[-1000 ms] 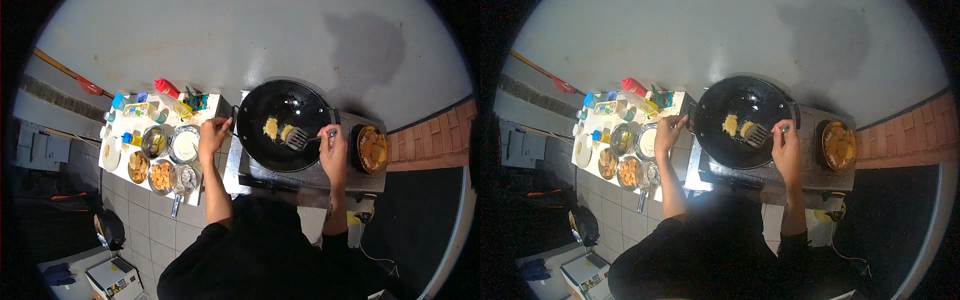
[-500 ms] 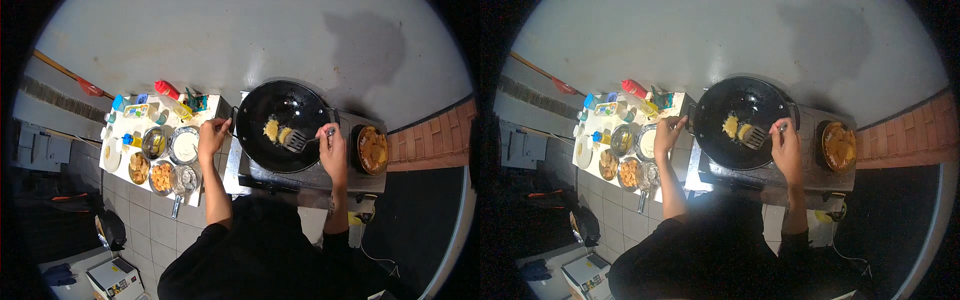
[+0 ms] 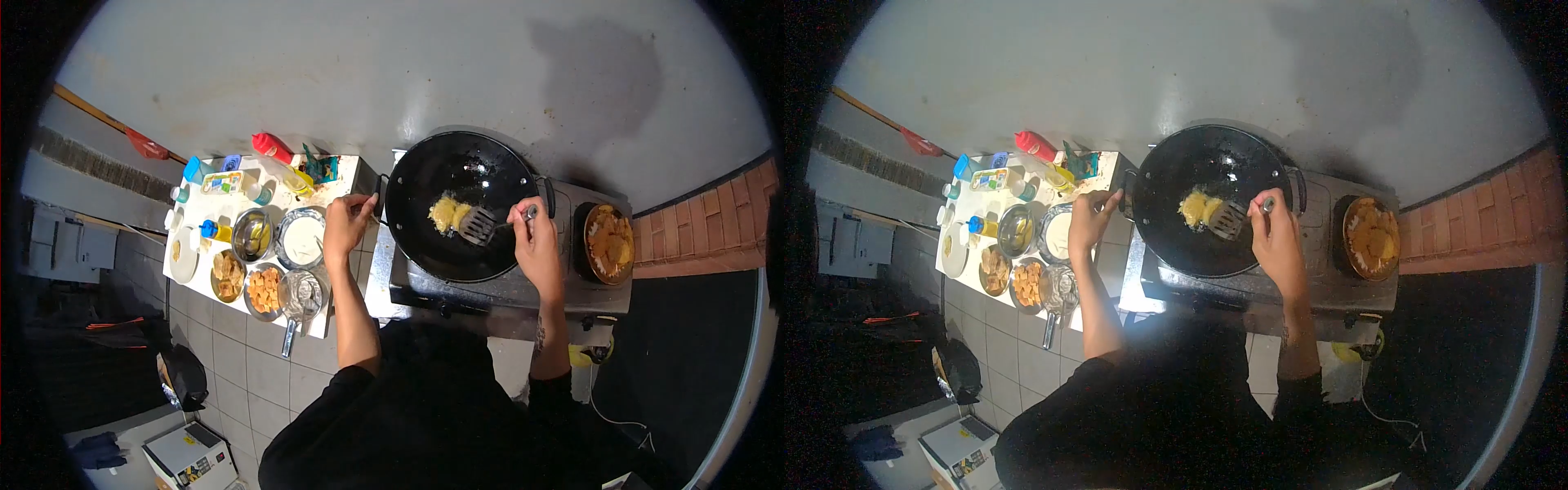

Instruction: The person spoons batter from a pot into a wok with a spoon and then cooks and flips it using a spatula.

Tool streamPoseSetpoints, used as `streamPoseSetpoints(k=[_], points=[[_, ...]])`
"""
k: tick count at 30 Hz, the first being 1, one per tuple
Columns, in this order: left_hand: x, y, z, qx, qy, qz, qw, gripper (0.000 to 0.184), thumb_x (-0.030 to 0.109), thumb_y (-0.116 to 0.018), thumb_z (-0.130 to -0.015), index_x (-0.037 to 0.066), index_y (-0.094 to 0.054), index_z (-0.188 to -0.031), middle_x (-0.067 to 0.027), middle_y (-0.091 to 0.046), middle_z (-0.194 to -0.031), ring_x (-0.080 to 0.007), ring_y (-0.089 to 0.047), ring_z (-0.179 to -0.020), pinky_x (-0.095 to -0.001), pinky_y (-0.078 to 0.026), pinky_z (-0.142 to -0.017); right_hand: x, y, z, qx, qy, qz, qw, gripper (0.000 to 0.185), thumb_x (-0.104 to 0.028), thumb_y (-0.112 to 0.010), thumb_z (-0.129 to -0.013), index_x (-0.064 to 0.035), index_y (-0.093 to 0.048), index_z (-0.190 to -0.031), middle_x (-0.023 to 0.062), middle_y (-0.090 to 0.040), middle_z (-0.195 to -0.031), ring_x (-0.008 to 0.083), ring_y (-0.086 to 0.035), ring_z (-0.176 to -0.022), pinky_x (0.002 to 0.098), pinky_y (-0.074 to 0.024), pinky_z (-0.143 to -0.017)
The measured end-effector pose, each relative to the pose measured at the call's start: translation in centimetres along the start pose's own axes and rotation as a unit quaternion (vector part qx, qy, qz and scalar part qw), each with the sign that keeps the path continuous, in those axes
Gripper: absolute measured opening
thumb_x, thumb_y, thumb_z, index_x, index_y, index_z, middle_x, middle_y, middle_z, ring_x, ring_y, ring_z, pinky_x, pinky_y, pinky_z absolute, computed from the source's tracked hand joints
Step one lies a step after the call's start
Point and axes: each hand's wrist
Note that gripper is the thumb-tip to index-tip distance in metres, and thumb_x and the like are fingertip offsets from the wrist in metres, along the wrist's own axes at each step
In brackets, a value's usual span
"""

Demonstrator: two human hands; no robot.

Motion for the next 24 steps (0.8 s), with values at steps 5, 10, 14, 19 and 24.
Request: streamPoseSetpoints(k=[5, 10, 14, 19, 24], points=[[-0.3, -0.3, 0.0, 0.005, 0.003, -0.003, 1.0, 0.03, 0.023, -0.07, -0.089, -0.007, -0.072, -0.09, -0.019, -0.069, -0.073, -0.0233, -0.067, -0.065, -0.0334, -0.051, -0.064, -1.3, 0.7, -0.5, 0.019, -0.023, 0.036, 0.999, 0.006, -0.007, -0.05, -0.099, -0.001, -0.049, -0.1, 0.0127, -0.062, -0.08, 0.0203, -0.064, -0.072, 0.0323, -0.0476, -0.064], [-0.1, 0.0, -0.1, -0.009, 0.021, 0.004, 1.0, 0.032, 0.024, -0.07, -0.089, -0.007, -0.072, -0.09, -0.0207, -0.07, -0.075, -0.0248, -0.068, -0.067, -0.0338, -0.051, -0.066, -2.0, 1.0, -0.3, -0.017, -0.05, 0.026, 0.998, 0.009, -0.009, -0.051, -0.1, -0.0008, -0.049, -0.1, 0.0131, -0.062, -0.078, 0.0222, -0.063, -0.07, 0.0335, -0.0473, -0.064], [-0.2, -0.2, 0.0, 0.01, 0.004, -0.008, 1.0, 0.032, 0.025, -0.071, -0.088, -0.007, -0.072, -0.09, -0.0203, -0.07, -0.074, -0.025, -0.068, -0.067, -0.0338, -0.051, -0.066, -0.9, 0.6, -0.8, 0.042, -0.006, 0.032, 0.999, 0.009, -0.01, -0.051, -0.1, -0.0007, -0.049, -0.1, 0.0132, -0.061, -0.077, 0.023, -0.062, -0.068, 0.0341, -0.0471, -0.064], [0.4, 0.0, 0.0, 0.009, 0.007, -0.02, 1.0, 0.031, 0.024, -0.071, -0.088, -0.007, -0.072, -0.09, -0.0201, -0.068, -0.071, -0.0239, -0.065, -0.062, -0.0342, -0.05, -0.063, -0.9, 1.0, -0.6, -0.002, -0.025, 0.002, 1.0, 0.009, -0.009, -0.05, -0.1, -0.0009, -0.047, -0.1, 0.0139, -0.062, -0.079, 0.0246, -0.064, -0.07, 0.0348, -0.0481, -0.065], [-0.2, -0.3, 0.0, 0.011, 0.002, -0.01, 1.0, 0.031, 0.024, -0.071, -0.088, -0.007, -0.072, -0.089, -0.0206, -0.068, -0.071, -0.0236, -0.065, -0.062, -0.0342, -0.05, -0.063, -0.4, 0.6, -0.9, 0.039, -0.011, 0.024, 0.999, 0.009, -0.009, -0.049, -0.1, -0.0002, -0.048, -0.1, 0.0134, -0.063, -0.081, 0.0227, -0.064, -0.071, 0.0347, -0.0484, -0.065]])
Point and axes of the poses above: each hand's wrist, its own z-axis away from the middle knuckle, its own y-axis out of the back of the hand, x = y × z
